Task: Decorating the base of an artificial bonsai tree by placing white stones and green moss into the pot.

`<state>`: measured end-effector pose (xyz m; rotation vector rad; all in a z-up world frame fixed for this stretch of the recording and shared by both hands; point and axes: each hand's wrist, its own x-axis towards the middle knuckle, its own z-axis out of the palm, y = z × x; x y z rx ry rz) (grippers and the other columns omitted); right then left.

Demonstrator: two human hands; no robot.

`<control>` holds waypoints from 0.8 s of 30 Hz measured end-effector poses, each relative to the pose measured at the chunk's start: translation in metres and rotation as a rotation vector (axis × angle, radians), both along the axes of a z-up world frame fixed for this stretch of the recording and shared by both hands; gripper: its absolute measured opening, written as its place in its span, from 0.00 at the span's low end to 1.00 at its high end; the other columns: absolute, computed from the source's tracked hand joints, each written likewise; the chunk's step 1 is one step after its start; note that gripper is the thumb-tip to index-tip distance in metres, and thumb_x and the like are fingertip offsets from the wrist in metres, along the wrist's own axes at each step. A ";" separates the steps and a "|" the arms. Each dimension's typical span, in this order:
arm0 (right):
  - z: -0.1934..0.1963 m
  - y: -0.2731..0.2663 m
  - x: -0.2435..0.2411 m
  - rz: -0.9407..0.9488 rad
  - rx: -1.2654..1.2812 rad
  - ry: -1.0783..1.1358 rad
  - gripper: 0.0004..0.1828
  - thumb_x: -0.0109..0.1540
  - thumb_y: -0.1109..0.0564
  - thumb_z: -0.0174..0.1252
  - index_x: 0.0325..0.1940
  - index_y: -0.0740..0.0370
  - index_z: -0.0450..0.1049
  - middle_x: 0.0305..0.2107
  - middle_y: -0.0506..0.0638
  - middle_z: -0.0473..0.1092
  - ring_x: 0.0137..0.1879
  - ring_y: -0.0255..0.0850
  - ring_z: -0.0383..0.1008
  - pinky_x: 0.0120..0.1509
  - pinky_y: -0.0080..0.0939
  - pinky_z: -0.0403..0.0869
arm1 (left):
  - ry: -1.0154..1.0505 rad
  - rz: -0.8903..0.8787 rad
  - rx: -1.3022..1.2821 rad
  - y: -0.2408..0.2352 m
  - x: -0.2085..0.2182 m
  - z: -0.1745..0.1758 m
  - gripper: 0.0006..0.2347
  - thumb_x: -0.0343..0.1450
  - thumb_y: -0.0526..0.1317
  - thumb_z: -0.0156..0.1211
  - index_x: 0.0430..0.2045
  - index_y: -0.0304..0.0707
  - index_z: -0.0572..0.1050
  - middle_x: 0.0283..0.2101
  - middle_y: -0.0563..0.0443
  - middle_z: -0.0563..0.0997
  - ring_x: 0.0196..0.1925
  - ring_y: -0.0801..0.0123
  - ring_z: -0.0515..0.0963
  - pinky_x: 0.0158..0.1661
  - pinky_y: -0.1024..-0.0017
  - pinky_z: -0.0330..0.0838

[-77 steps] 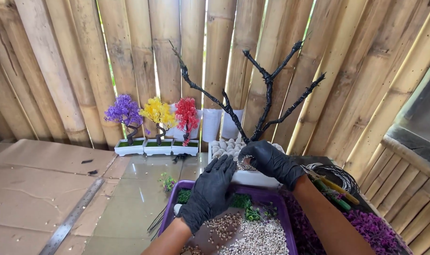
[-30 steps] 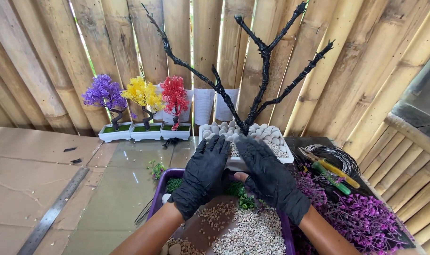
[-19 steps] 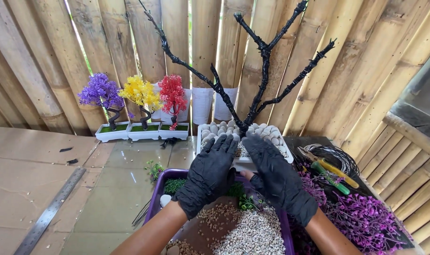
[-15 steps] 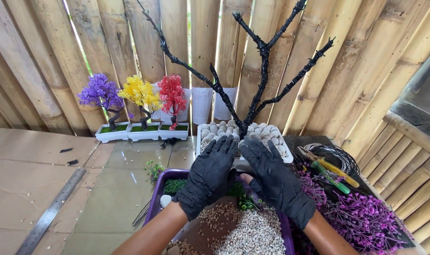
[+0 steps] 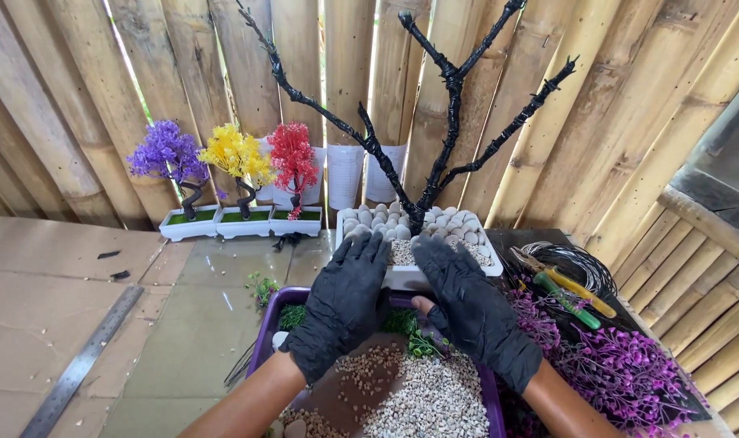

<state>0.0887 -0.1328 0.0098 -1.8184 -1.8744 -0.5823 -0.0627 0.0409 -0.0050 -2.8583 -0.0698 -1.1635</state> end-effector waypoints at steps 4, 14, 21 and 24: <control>0.008 0.011 -0.006 -0.143 0.089 -0.163 0.41 0.62 0.38 0.61 0.76 0.52 0.61 0.66 0.57 0.66 0.72 0.53 0.64 0.80 0.52 0.55 | 0.030 0.048 -0.015 0.005 0.001 -0.007 0.32 0.63 0.47 0.59 0.64 0.30 0.68 0.63 0.32 0.74 0.66 0.41 0.71 0.70 0.52 0.56; -0.007 0.037 -0.007 -0.044 -0.023 -0.083 0.41 0.63 0.40 0.61 0.77 0.53 0.59 0.67 0.60 0.64 0.72 0.57 0.62 0.79 0.56 0.55 | 0.076 0.110 -0.020 0.012 -0.011 -0.007 0.35 0.63 0.51 0.60 0.65 0.32 0.66 0.65 0.33 0.72 0.70 0.43 0.68 0.71 0.51 0.52; 0.017 0.034 -0.032 -0.043 0.023 -0.099 0.41 0.63 0.42 0.62 0.76 0.57 0.59 0.64 0.64 0.66 0.70 0.60 0.64 0.78 0.57 0.57 | 0.088 0.085 -0.062 0.011 -0.016 0.001 0.36 0.63 0.54 0.61 0.65 0.31 0.66 0.67 0.31 0.70 0.71 0.41 0.65 0.72 0.47 0.48; -0.013 0.042 -0.010 -0.026 -0.040 -0.047 0.45 0.61 0.37 0.64 0.78 0.53 0.58 0.66 0.62 0.65 0.71 0.62 0.62 0.76 0.59 0.58 | 0.131 0.113 -0.036 0.017 -0.010 -0.011 0.37 0.63 0.56 0.60 0.66 0.34 0.66 0.66 0.35 0.71 0.71 0.45 0.66 0.72 0.47 0.46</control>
